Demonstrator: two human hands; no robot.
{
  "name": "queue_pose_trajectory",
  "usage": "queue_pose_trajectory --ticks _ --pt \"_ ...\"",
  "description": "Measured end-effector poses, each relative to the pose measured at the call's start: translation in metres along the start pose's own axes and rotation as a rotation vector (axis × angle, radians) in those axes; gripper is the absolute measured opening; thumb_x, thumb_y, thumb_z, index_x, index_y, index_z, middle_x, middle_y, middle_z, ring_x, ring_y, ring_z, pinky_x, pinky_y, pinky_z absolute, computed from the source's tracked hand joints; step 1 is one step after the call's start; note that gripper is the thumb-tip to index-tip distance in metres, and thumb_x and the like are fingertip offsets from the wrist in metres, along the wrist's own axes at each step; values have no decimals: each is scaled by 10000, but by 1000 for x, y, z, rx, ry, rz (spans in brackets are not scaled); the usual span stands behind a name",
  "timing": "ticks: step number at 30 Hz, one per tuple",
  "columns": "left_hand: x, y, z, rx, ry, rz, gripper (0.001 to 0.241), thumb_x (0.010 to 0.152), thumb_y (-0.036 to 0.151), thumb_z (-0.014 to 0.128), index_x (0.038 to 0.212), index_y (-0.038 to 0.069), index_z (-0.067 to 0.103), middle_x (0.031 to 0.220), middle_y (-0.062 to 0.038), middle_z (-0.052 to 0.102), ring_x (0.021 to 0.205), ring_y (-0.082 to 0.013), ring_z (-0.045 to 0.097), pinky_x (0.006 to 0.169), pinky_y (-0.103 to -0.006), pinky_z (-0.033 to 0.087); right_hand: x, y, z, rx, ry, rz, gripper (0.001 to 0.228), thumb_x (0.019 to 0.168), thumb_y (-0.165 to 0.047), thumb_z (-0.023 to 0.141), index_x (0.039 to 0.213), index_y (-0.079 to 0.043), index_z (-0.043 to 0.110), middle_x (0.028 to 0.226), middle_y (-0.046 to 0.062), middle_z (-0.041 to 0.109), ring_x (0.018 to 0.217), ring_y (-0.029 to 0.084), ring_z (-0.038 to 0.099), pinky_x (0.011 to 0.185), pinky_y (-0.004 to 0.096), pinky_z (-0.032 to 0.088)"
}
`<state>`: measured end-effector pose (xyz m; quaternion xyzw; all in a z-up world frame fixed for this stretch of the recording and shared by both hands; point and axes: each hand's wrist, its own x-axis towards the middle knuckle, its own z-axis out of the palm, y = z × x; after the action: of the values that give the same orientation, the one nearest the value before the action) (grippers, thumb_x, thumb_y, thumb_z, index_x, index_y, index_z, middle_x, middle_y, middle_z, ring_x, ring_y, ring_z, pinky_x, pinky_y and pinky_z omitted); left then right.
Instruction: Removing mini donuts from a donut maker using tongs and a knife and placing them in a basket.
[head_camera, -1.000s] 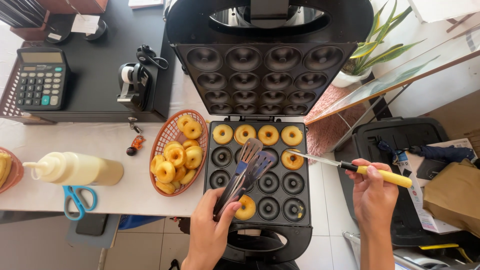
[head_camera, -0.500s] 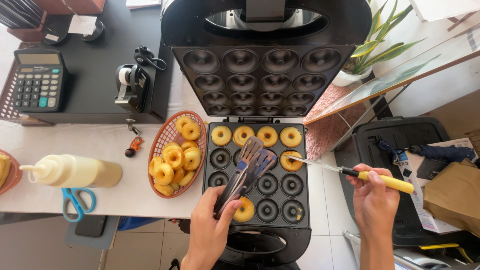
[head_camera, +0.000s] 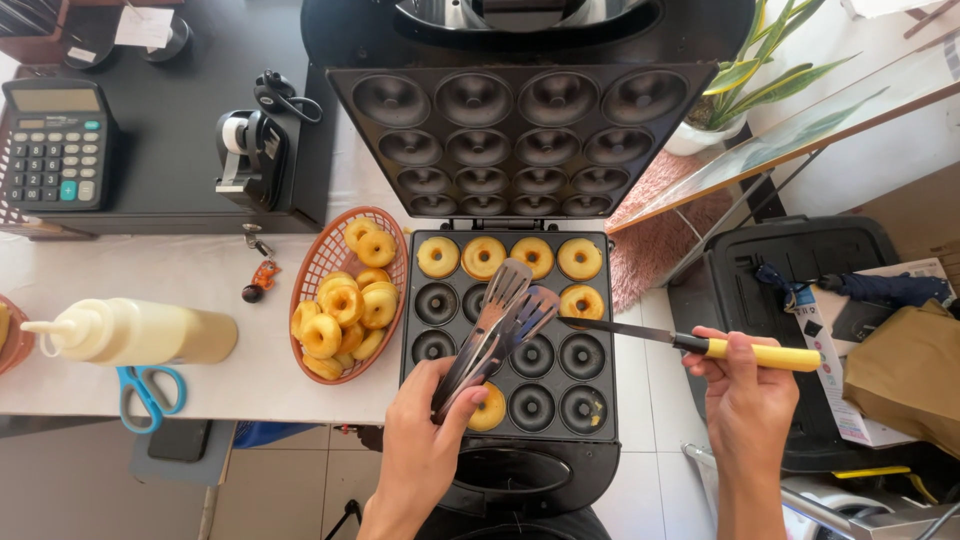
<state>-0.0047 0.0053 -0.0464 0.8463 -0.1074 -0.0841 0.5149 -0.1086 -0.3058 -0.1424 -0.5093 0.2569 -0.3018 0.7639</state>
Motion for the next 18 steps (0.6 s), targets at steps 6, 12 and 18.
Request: queue_pose_trajectory --ticks 6,12,18 --pt "-1 1 2 26 -28 11 325 906 277 731 1073 2 682 874 -103 682 712 -232 635 652 -332 510 -3 -5 9 -1 18 -25 198 1135 -158 569 1187 33 551 1186 282 684 855 242 696 840 338 610" --pt "-3 2 5 61 -62 -85 394 898 349 720 1081 1 686 865 -121 693 717 -262 643 668 -355 514 -6 -8 11 8 7 -58 190 1139 -162 577 1181 18 532 1196 288 682 871 250 702 859 346 614" --pt "-3 4 7 103 -106 -115 446 893 409 709 1077 2 704 845 -150 710 768 -301 657 702 -390 514 -10 -15 9 -21 -39 -84 188 1146 -155 582 1163 20 518 1178 283 682 865 253 695 851 355 614"
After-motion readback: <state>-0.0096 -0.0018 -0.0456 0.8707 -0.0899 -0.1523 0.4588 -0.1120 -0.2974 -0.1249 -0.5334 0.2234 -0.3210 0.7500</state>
